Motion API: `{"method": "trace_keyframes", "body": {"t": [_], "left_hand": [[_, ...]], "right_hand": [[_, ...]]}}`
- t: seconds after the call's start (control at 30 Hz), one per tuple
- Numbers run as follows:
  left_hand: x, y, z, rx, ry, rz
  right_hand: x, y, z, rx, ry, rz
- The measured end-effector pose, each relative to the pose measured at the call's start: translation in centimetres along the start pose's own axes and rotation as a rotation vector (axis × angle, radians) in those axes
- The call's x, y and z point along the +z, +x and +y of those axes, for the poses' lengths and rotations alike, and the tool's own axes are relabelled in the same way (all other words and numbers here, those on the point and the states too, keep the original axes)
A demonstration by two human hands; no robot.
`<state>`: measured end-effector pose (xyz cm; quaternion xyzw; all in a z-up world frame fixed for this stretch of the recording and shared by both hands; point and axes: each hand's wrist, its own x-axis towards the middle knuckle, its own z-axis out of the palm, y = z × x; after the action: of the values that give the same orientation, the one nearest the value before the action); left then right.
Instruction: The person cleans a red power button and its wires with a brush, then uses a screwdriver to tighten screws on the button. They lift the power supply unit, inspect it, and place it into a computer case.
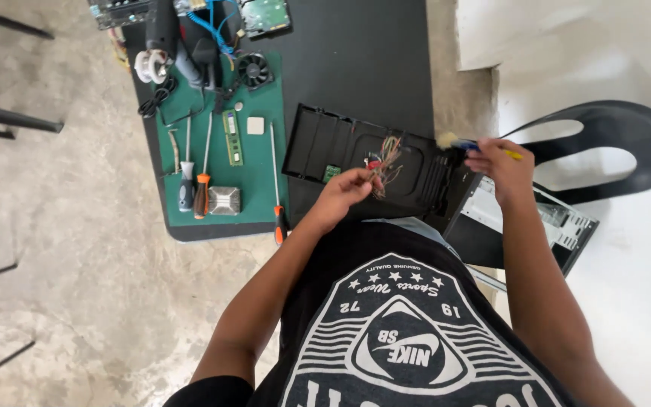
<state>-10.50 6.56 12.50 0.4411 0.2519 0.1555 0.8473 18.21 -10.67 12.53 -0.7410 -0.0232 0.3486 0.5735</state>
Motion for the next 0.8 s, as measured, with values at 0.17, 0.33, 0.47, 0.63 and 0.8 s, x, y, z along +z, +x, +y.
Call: {"method": "trace_keyframes", "body": {"t": [0.17, 0.33, 0.47, 0.63, 0.8], "left_hand": [[-1.6, -3.6, 1.3, -0.064, 0.151, -0.143], [-3.2, -4.4, -0.3, -0.007, 0.150, -0.317], [-3.9, -4.4, 1.1, -0.018, 0.180, -0.344], [-5.0, -4.4, 1.1, -0.074, -0.055, -0.417], [-4.9, -2.3, -1.2, -0.244, 0.070, -0.298]], "right_hand": [[7.2, 3.5, -3.1, -0.081, 0.103, -0.164], [13.0, 5.7, -3.0, 0.183, -0.017, -0.514], [14.4, 3.1, -0.7, -0.019, -0.495, -0.486], [12.6, 2.0, 3.8, -0.413, -0.989, -0.576], [12.6, 0.5, 5.0, -0.327, -0.977, -0.615]]}}
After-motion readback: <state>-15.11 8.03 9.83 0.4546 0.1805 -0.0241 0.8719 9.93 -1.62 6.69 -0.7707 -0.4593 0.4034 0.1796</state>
